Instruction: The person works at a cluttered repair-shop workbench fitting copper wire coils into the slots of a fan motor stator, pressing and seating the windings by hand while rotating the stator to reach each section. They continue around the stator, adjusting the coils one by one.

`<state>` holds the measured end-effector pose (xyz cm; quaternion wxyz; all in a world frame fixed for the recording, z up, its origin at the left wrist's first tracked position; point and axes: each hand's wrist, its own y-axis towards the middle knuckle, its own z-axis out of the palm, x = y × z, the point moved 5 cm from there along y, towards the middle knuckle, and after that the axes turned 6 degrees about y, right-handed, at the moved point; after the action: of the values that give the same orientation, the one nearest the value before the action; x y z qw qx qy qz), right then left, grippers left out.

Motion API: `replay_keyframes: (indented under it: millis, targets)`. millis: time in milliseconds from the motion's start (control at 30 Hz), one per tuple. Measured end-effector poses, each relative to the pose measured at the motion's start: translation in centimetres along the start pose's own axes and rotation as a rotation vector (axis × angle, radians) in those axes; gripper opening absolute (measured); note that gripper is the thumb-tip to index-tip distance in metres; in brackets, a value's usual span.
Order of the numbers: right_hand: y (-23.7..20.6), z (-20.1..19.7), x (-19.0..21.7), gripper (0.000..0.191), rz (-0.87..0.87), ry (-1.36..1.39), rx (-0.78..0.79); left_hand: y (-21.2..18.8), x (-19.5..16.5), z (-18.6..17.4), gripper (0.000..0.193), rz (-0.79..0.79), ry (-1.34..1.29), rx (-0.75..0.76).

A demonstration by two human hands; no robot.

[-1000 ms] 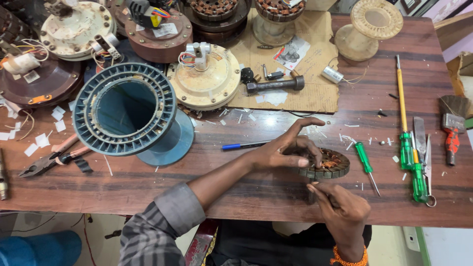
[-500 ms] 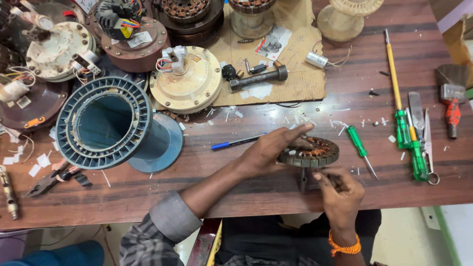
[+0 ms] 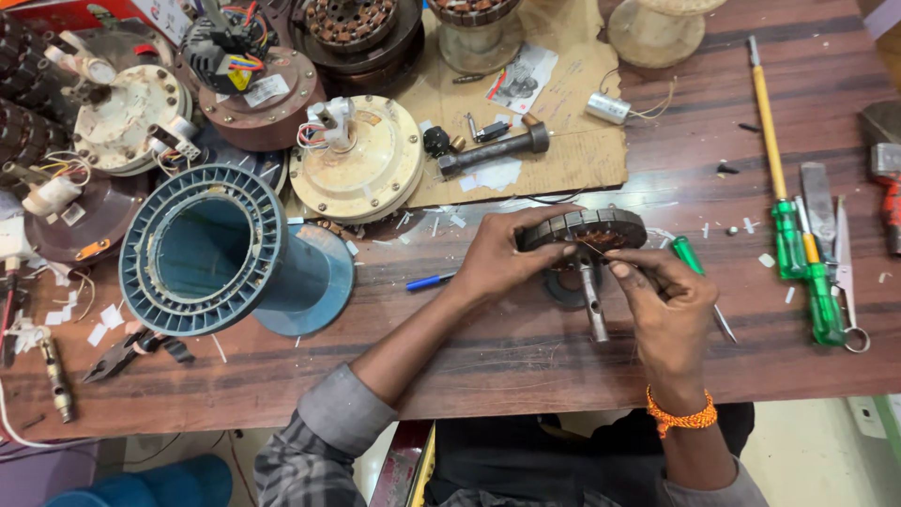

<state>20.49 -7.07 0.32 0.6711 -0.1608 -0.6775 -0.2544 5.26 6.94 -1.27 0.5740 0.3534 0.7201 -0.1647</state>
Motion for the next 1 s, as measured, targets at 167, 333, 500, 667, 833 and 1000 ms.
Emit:
replay_keyframes:
  millis: [167, 333, 500, 667, 833, 1000]
  targets:
    - [0.1, -0.1, -1.2, 0.013, 0.013, 0.081, -0.01, -0.1, 1.2, 0.3, 0.044, -0.028, -0.086, 0.023]
    - [-0.2, -0.5, -1.4, 0.012, -0.018, 0.022, 0.0, -0.4, 1.8, 0.4, 0.043, -0.012, -0.131, 0.035]
    - [-0.1, -0.6, -2.3, 0.012, 0.041, 0.116, -0.003, -0.6, 2.7, 0.5, 0.045, -0.034, -0.145, 0.033]
    - [0.5, -0.5, -3.5, 0.012, 0.094, 0.293, 0.012, -0.4, 3.5, 0.3, 0.047, -0.069, -0.139, 0.045]
    - [0.8, -0.4, -4.0, 0.013, 0.126, 0.436, 0.053, -0.3, 3.5, 0.4, 0.048, -0.057, -0.14, 0.037]
    - [0.4, -0.5, -4.4, 0.013, 0.179, 0.53, 0.049, -0.5, 3.3, 0.4, 0.047, -0.021, -0.148, 0.044]
